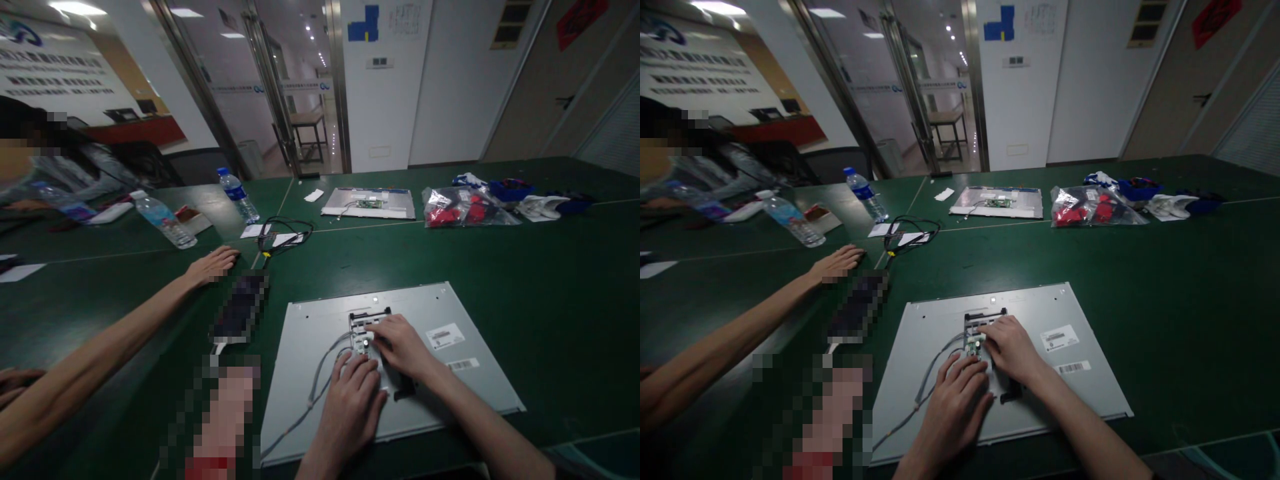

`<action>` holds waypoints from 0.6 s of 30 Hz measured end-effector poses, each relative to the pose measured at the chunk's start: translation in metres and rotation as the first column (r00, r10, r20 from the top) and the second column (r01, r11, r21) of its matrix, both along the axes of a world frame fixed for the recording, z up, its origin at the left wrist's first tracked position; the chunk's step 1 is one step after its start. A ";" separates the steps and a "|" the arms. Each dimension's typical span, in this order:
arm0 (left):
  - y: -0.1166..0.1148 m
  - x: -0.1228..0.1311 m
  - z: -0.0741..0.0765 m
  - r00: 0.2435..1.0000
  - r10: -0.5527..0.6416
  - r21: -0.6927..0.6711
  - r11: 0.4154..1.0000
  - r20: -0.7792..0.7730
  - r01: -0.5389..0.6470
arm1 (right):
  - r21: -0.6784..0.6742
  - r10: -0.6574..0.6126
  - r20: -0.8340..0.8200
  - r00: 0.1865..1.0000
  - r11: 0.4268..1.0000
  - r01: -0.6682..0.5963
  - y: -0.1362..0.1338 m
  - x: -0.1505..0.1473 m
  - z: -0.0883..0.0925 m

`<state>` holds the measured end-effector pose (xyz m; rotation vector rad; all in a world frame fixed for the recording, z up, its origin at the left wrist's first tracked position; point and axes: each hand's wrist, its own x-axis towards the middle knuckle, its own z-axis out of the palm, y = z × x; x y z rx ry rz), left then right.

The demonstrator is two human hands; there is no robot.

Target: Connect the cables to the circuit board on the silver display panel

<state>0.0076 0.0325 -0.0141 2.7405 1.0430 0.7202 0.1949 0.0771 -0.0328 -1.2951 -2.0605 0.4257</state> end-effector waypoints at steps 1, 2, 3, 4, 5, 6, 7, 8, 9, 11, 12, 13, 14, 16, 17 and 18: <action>0.000 0.000 0.001 1.000 0.003 0.008 1.000 0.004 -0.003 | 0.000 0.000 -0.001 1.000 1.000 0.000 0.000 0.000 0.000; 0.000 0.000 0.001 1.000 0.007 0.017 1.000 0.010 -0.007 | 0.000 0.001 -0.001 1.000 1.000 -0.001 0.000 0.000 -0.001; 0.000 0.000 0.001 1.000 0.009 0.028 1.000 0.016 -0.009 | 0.001 0.003 0.001 1.000 1.000 -0.003 0.000 0.000 -0.001; 0.000 0.000 0.002 1.000 0.010 0.038 0.999 0.023 -0.011 | 0.003 0.004 0.002 1.000 1.000 -0.004 0.000 0.000 -0.002; 0.000 0.000 0.002 1.000 0.012 0.046 0.999 0.029 -0.013 | 0.004 0.006 0.005 1.000 1.000 -0.006 0.000 0.000 -0.002; 0.000 0.000 0.002 0.999 0.013 0.053 0.999 0.034 -0.015 | 0.005 0.007 0.006 1.000 1.000 -0.007 0.000 0.000 -0.003; 0.001 0.000 0.002 0.999 0.015 0.058 0.998 0.037 -0.017 | 0.007 0.007 0.007 1.000 1.000 -0.007 0.000 0.000 -0.003; 0.001 0.000 0.002 0.999 0.020 0.061 0.998 0.037 -0.022 | 0.008 0.007 0.007 1.000 1.000 -0.007 0.000 0.000 -0.003; 0.001 0.000 0.002 0.999 0.027 0.065 0.997 0.036 -0.029 | 0.009 0.008 0.006 1.000 1.000 -0.008 0.000 0.000 -0.003; 0.002 0.000 0.002 0.999 0.042 0.068 0.997 0.027 -0.044 | 0.010 0.012 0.003 1.000 1.000 -0.012 0.000 0.001 -0.002; 0.002 0.000 0.002 0.999 0.049 0.067 0.996 0.020 -0.050 | 0.010 0.012 0.002 1.000 1.000 -0.012 0.000 0.001 -0.002; 0.002 0.000 0.001 0.999 0.052 0.066 0.996 0.012 -0.053 | 0.008 0.013 0.003 1.000 1.000 -0.013 0.000 0.001 -0.001; 0.002 0.000 0.001 0.999 0.051 0.067 0.996 0.003 -0.051 | 0.008 0.014 0.004 1.000 1.000 -0.014 0.000 0.001 -0.001; 0.003 0.000 -0.001 0.999 0.048 0.074 0.996 -0.009 -0.047 | 0.012 0.014 0.009 1.000 1.000 -0.014 0.000 0.001 -0.001; 0.003 0.000 -0.002 0.999 0.047 0.078 0.996 -0.011 -0.046 | 0.014 0.015 0.014 1.000 1.000 -0.015 0.000 0.001 -0.001; 0.003 0.000 -0.002 0.999 0.048 0.081 0.996 -0.011 -0.047 | 0.016 0.015 0.017 1.000 1.000 -0.015 0.000 0.001 -0.002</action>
